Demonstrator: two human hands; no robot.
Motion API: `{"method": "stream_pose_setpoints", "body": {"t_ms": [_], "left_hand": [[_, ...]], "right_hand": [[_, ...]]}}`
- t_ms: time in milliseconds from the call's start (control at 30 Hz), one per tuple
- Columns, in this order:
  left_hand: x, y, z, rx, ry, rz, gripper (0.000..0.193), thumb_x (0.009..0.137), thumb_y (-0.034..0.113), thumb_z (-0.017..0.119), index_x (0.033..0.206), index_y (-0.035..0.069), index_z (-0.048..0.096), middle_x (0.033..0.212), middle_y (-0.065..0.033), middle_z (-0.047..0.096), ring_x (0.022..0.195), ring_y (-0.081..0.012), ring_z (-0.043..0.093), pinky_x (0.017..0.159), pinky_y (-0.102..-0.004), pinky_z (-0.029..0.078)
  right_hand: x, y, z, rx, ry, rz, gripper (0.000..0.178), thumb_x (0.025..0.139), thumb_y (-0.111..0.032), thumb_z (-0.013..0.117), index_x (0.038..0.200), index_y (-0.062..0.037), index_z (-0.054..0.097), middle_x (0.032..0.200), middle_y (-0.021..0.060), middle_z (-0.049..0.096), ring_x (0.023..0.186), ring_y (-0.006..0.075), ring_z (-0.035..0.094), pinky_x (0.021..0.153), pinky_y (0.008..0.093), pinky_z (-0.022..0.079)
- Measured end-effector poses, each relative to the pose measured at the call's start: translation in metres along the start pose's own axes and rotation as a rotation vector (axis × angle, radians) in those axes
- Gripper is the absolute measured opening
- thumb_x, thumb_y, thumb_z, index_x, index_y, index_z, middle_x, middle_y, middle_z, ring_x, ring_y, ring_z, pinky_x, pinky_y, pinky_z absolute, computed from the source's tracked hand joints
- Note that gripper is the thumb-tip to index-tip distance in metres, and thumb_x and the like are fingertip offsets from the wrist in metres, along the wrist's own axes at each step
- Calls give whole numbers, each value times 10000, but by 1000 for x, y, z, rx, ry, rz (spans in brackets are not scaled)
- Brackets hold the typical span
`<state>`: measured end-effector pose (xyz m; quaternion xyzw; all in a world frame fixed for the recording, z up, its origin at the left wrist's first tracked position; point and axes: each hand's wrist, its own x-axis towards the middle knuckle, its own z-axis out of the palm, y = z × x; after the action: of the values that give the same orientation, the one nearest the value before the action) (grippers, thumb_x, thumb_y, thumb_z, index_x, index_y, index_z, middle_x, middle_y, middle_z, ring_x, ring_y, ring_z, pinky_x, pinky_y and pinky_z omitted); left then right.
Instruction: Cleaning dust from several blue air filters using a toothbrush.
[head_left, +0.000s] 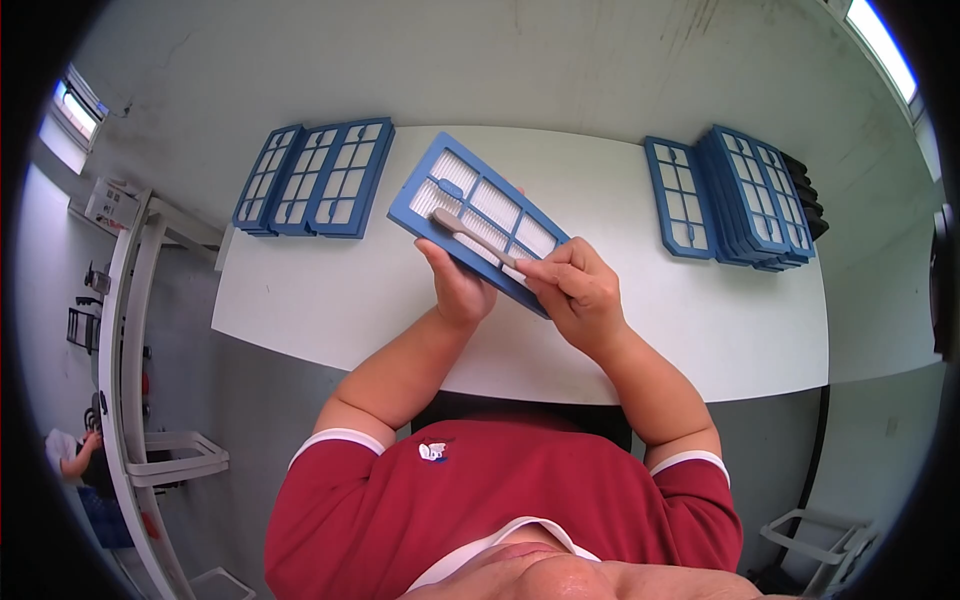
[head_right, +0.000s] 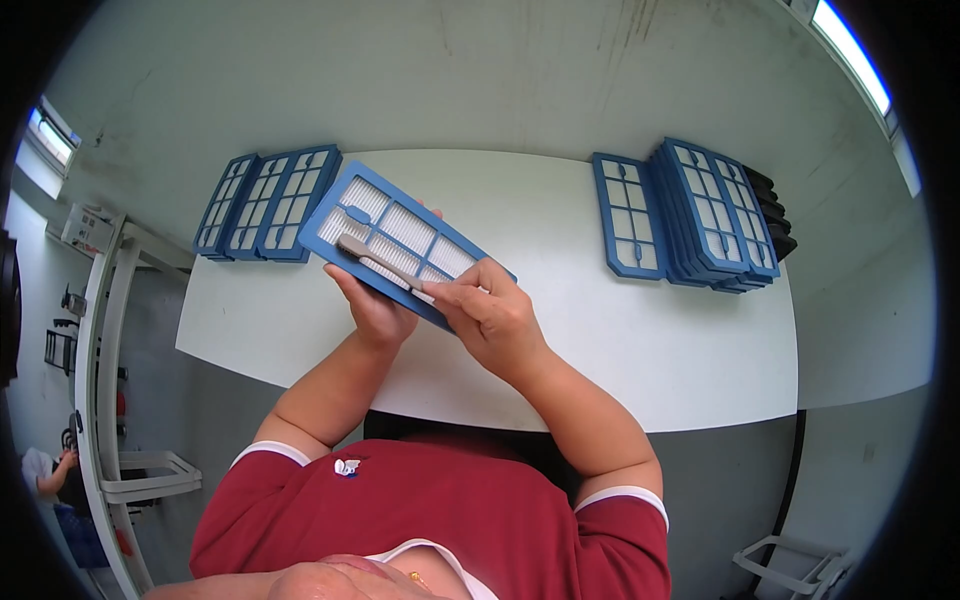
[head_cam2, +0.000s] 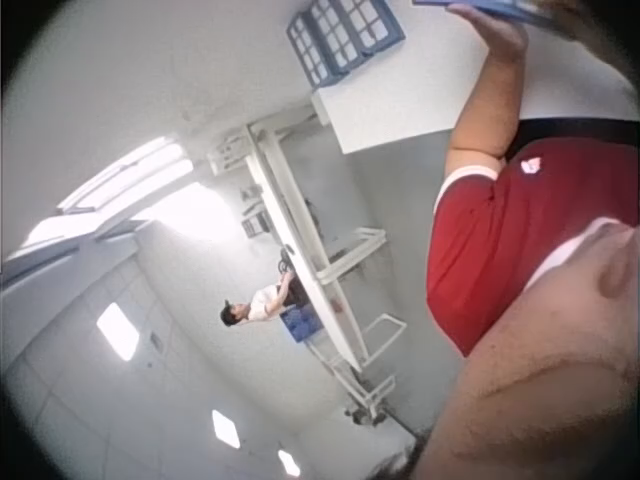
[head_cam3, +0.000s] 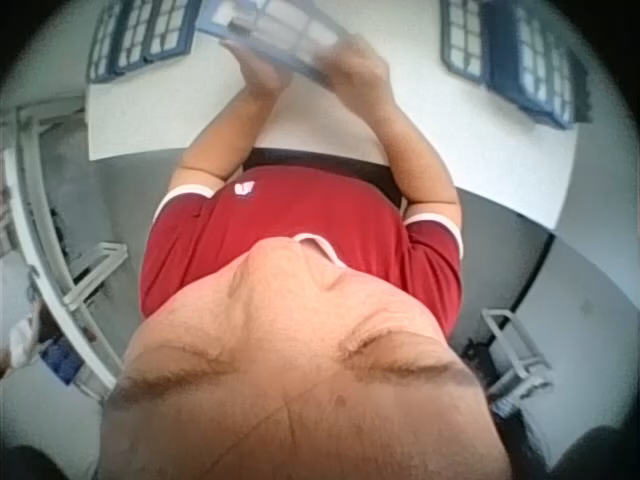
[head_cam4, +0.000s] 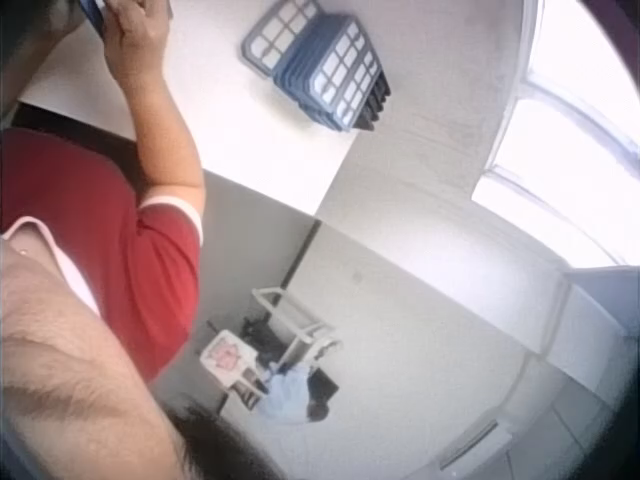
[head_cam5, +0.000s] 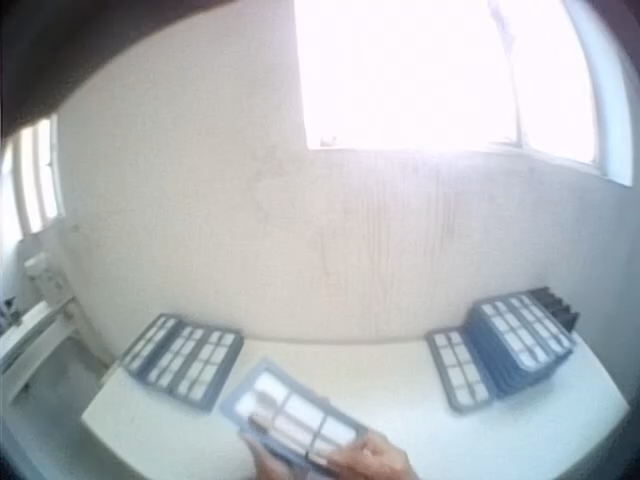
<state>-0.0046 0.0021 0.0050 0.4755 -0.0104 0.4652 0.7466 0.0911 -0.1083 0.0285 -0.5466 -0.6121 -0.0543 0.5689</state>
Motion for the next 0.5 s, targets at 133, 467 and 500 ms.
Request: {"method": "stream_pose_setpoints", "body": {"t_ms": [133,467,500], "left_hand": [[3,-2,-2,10,9,31,891,820,751,194,1400,75,196,1353,-155,378,1230,-334,419,1026,-455,350],[10,1,-10,-47,163,30,886,798,780,169,1407,141,239,1331,-162,420,1209,-374,441,1006,-497,383],[10,1,-9,-48,162,29,886,798,780,169,1407,141,239,1331,-162,420,1209,-374,441,1006,-497,383]], "right_hand": [[0,-2,-2,63,-73,51,257,740,30,685,965,-92,695,735,53,531,629,160,524,533,257,450],[0,-3,-2,65,-111,64,261,748,25,676,975,-103,692,730,56,520,627,169,520,534,267,446],[-1,-1,-2,63,-110,65,261,748,25,676,975,-103,692,730,56,520,627,169,520,534,267,446]]}}
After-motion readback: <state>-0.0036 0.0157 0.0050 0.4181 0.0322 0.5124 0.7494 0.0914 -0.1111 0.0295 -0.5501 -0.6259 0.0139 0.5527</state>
